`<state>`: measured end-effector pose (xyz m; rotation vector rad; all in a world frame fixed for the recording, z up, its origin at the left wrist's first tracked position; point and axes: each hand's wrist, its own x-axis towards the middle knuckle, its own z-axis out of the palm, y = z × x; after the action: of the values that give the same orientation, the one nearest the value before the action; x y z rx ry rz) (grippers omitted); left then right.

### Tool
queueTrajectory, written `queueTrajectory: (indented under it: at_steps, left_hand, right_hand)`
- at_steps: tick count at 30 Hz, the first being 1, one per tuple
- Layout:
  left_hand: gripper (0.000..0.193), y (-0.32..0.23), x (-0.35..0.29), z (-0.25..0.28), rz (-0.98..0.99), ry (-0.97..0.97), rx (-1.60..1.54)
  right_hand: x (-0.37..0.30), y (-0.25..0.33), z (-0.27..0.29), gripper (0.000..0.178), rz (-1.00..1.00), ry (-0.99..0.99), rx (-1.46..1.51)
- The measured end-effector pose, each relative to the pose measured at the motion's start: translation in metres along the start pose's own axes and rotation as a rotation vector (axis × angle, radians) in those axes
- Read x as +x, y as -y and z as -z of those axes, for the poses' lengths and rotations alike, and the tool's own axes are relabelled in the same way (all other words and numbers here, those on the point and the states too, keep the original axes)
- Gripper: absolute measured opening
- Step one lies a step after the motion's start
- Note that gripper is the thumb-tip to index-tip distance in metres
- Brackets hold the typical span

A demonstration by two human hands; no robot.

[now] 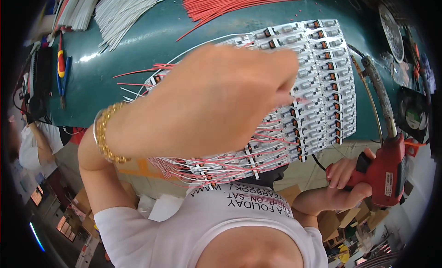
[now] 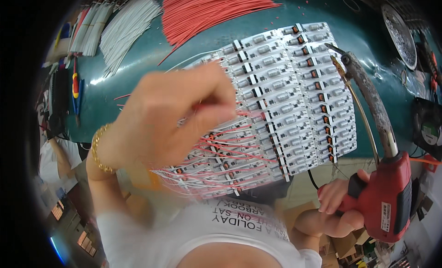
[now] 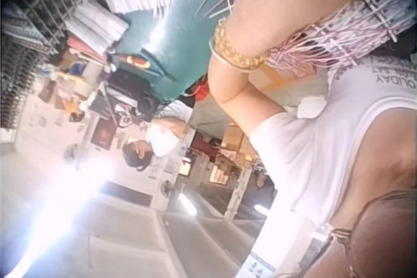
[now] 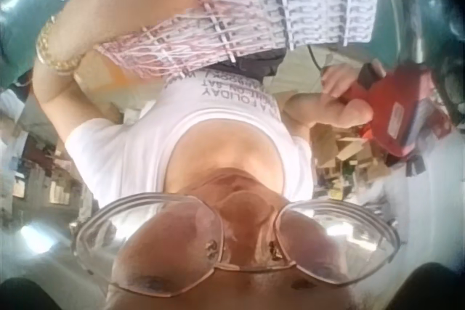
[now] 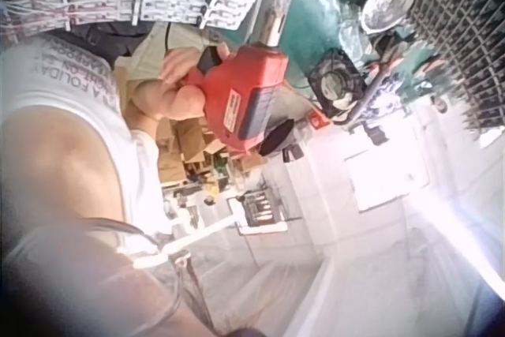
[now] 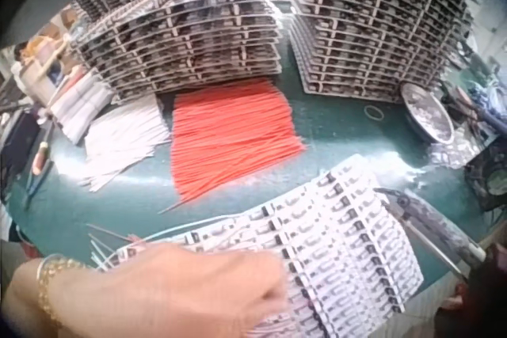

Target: The person uses a soldering iron to attach red and white wires to a grid of electronic components on a circuit board. They repeatedly pick up individual wires, place them into slots on the board, and apply heat to secure them. The person works methodically across the board, handling wires one at a time.

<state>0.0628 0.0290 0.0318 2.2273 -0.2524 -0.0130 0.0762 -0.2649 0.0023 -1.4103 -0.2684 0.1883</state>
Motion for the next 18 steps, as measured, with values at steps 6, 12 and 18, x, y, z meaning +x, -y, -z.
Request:
queueTrajectory:
  at_steps: [6, 12, 18]
  left_hand:
    - [0.016, -0.002, -0.018, -0.024, -0.097, 0.232, 0.199]
    - [0.022, -0.01, -0.015, -0.044, -0.159, 0.209, 0.211]
    - [0.016, -0.014, -0.015, -0.062, -0.228, 0.15, 0.312]
  right_hand:
    - [-0.002, -0.003, -0.002, 0.082, -0.012, -0.001, 0.024]
    - [-0.011, -0.003, -0.001, 0.083, -0.046, -0.056, 0.022]
    - [-0.015, -0.004, 0.003, 0.081, -0.02, -0.08, -0.015]
